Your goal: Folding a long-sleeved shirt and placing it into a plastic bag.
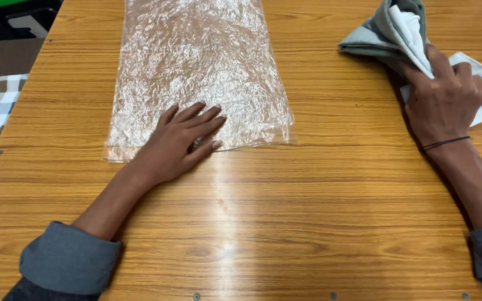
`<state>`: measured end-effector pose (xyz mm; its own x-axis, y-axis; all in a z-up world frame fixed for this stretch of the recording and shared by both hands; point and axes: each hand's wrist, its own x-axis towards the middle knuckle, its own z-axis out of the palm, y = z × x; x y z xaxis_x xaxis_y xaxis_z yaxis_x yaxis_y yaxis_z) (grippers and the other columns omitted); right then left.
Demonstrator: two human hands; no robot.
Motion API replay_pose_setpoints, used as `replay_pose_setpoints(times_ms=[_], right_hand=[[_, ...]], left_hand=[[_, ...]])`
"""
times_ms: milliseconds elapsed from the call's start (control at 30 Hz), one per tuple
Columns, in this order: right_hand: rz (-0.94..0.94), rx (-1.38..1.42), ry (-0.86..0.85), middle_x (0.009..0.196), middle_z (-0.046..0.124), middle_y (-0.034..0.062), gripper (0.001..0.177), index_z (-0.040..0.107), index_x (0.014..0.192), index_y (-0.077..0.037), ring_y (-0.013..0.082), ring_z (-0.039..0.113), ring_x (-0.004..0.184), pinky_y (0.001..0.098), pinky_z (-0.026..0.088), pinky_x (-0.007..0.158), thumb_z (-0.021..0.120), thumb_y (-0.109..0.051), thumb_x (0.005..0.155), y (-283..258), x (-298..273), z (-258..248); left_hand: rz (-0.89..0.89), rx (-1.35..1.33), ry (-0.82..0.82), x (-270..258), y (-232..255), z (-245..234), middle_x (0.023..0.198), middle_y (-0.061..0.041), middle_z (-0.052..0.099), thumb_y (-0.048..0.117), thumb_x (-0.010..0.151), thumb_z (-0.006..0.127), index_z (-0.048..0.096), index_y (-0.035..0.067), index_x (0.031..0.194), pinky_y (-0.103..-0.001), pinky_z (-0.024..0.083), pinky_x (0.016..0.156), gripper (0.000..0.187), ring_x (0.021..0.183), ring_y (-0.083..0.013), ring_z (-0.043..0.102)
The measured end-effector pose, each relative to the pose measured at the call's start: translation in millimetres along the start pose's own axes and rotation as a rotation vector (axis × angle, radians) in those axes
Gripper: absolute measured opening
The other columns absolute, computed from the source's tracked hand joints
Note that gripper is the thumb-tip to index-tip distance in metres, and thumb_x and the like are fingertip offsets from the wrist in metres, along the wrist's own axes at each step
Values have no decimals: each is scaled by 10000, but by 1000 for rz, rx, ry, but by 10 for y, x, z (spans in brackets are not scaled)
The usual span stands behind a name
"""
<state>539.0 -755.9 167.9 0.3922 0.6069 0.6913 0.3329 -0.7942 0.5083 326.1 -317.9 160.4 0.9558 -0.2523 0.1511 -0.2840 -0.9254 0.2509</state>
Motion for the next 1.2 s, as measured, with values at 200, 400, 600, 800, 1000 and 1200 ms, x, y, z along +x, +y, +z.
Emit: replay_pose_setpoints(times_ms=[200,400,600,800,1000,1200], right_hand=[[-26,-21,37,1268,728,-7,192,821,1095,-277,153,604,775,268,402,603,763,-113,1014,-25,39,-30],[-29,-5,34,1220,743,1,169,834,1079,-272,162,595,719,291,388,593,769,-130,1014,-67,124,-146],[-32,-8,46,1251,731,-10,181,824,1093,-280,162,602,757,281,401,614,753,-126,1030,-47,65,-74],[-25,-3,36,1263,732,-18,170,823,1084,-276,162,609,763,293,416,644,748,-131,1038,-58,72,-71],[-27,11,34,1221,746,-7,128,832,1066,-262,164,621,764,283,421,601,782,-144,1051,-77,67,-95],[30,243,120,1305,702,29,222,796,1221,-191,165,686,1009,291,561,791,701,-102,1041,-301,134,-434]], left_hand=[[47,-67,23,17,87,20,1611,-65,379,562,952,535,474,156,1506,-619,101,1170,689,1498,-308,249],[-30,-128,49,18,147,33,1560,2,508,396,1048,446,589,221,1431,-620,170,1214,445,1505,-276,365],[-13,-172,100,15,145,67,1531,-1,569,317,1092,449,665,216,1361,-619,206,1233,360,1500,-274,397],[39,-104,131,7,279,-25,1469,-34,588,388,980,603,697,166,1318,-538,342,1120,415,1413,-298,465],[-12,-33,239,43,418,-123,1221,-26,762,372,955,669,792,172,1107,-463,552,921,280,1152,-261,704],[-349,-282,132,9,339,-44,1348,-87,686,284,1038,571,683,126,1307,-404,607,924,332,974,-316,744]])
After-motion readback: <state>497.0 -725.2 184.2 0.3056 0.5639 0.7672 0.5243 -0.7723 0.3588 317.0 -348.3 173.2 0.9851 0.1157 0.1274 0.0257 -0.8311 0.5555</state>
